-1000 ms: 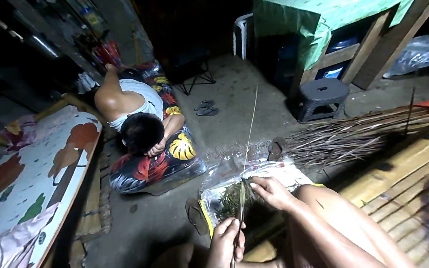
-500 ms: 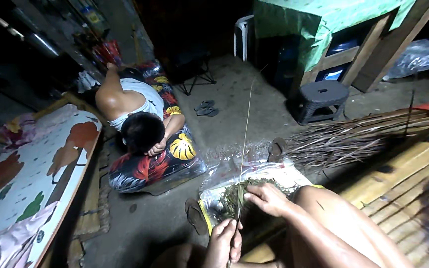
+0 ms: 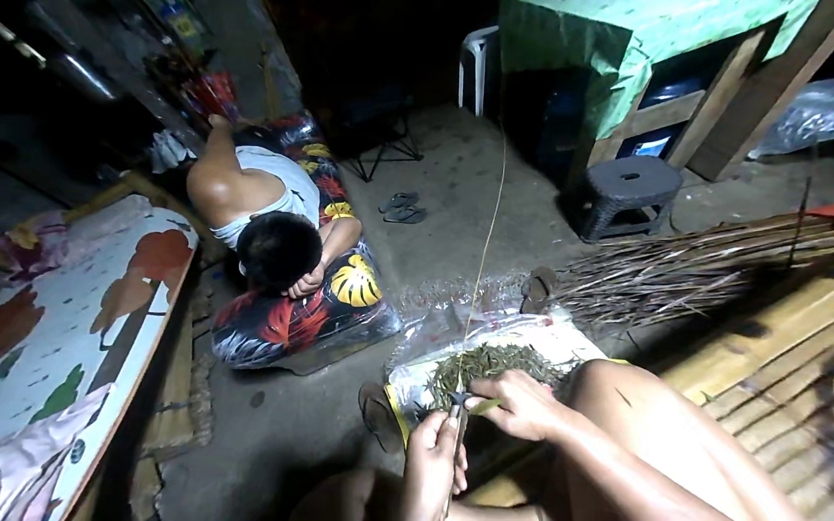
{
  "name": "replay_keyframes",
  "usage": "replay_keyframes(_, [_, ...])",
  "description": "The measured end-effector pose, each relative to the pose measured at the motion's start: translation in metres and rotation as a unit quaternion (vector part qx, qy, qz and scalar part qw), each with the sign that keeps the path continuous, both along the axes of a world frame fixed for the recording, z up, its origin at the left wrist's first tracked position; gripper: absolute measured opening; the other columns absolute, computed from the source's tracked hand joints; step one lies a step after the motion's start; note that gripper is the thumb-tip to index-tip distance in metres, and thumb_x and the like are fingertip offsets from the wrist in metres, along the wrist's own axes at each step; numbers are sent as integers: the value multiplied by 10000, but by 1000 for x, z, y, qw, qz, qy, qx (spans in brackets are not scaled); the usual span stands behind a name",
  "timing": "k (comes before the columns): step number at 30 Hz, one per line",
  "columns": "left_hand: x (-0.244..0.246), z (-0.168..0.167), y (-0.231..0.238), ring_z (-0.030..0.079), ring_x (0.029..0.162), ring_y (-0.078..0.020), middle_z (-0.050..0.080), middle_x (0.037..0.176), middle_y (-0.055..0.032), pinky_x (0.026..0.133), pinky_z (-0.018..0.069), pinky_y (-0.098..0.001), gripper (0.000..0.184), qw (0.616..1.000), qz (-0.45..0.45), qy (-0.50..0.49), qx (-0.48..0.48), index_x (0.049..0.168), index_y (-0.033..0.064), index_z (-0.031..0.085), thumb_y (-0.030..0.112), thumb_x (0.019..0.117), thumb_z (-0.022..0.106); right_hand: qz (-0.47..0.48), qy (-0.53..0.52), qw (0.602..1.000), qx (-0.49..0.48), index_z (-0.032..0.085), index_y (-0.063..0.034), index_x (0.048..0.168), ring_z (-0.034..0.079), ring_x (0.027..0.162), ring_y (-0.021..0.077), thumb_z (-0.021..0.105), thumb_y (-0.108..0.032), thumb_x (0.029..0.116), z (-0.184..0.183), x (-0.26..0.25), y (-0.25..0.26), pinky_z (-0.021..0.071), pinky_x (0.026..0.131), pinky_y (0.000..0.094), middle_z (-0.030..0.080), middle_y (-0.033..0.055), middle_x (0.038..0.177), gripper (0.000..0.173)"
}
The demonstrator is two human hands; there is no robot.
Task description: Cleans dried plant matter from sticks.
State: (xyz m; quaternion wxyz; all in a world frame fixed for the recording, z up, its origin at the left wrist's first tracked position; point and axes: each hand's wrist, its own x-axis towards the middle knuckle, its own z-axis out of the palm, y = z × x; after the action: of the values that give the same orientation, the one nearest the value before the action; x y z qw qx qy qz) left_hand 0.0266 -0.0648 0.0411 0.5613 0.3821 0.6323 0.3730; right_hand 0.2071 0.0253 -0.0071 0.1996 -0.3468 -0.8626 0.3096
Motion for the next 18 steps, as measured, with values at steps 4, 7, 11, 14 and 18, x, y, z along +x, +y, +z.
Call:
replay_keyframes(4, [2, 3, -10, 514, 431, -46, 570, 592, -8, 422, 460, -188, 210, 1000, -11, 16, -9, 1055, -49, 634, 45, 1077, 447, -88, -35, 994, -58, 667, -25, 943, 668, 750, 380, 414, -439, 1052, 4, 15, 23, 495, 685, 602, 636, 169, 735, 497])
replay_keyframes(7, [4, 0, -12, 530, 443, -50, 584, 601, -13, 440, 477, -196, 201, 1000, -9, 24, 1, 1076, -53, 638, 38, 1071, 459, -139, 59, 984, -95, 663, -69, 922, 569, 638, 199, 399, -407, 1045, -8, 21, 33, 454, 622, 447, 553, 51, 674, 446])
replay_keyframes(11, [2, -4, -3, 581, 512, -75, 630, 691, -31, 500, 517, -224, 256, 998, -28, 55, 3, 1238, -43, 615, 87, 1081, 460, -84, 207, 925, -308, 619, -41, 1293, 477, 621, 31, 431, -235, 1065, -1, 6, 14, 425, 579, 236, 597, -13, 860, 354])
replay_keyframes(14, [3, -4, -1, 592, 563, -69, 662, 775, -39, 545, 521, -218, 319, 998, -57, 17, -19, 1305, -38, 570, 126, 1103, 386, -56, 272, 871, -406, 597, -96, 1336, 401, 511, 8, 423, -211, 1063, 1, -3, 1, 353, 461, 192, 536, -67, 761, 344])
replay_keyframes(18, [-1, -9, -1, 607, 603, -60, 681, 786, -37, 574, 520, -199, 390, 994, -54, -87, -27, 1173, -51, 612, 150, 1114, 282, -67, 318, 839, -436, 606, -95, 1339, 378, 464, 4, 412, -211, 1055, 2, -2, 2, 341, 440, 181, 485, -90, 648, 362])
